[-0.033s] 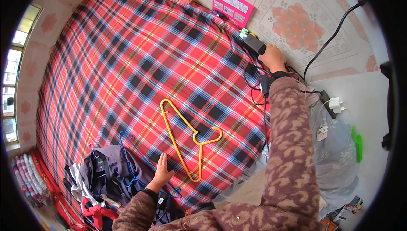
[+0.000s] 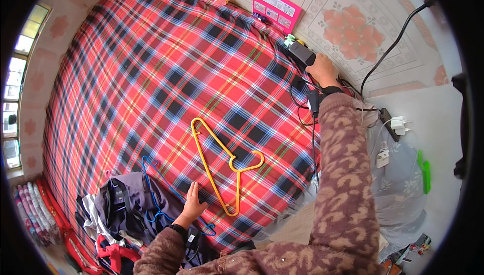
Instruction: The person sorts a pile of clothes on a bed and places several items onto hangers. They handle shirts, pants, and a jacket, then set the hangers aside on the bed.
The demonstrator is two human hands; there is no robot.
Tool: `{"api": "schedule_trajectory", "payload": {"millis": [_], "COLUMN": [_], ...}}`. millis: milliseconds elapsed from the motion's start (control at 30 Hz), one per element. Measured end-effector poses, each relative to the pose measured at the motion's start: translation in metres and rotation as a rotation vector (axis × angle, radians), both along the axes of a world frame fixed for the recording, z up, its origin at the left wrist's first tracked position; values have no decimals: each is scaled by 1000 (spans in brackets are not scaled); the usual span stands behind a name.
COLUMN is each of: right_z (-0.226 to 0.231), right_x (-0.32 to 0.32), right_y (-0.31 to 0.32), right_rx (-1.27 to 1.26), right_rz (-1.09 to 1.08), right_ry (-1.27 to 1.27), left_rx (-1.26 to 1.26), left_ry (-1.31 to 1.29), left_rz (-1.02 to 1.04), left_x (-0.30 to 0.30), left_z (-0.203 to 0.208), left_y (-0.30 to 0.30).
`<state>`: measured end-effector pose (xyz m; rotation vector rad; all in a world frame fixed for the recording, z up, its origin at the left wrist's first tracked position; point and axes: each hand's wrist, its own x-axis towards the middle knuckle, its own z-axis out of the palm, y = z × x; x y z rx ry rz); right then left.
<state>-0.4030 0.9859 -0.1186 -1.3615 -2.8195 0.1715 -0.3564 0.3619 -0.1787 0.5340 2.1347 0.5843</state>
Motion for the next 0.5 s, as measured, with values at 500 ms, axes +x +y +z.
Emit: {"api": "schedule_trajectory", "payload": {"millis": [500], "right_z": [-19], "right_x": [6], "right_y": [-161], "right_rx": [-201], "right_rz": [610], "right_ry": [251], "left_rx": [-12], "left_ry": [63], "left_rz": [33], "left_x": [0], "left_z": [-12], "left_y": [0]}}
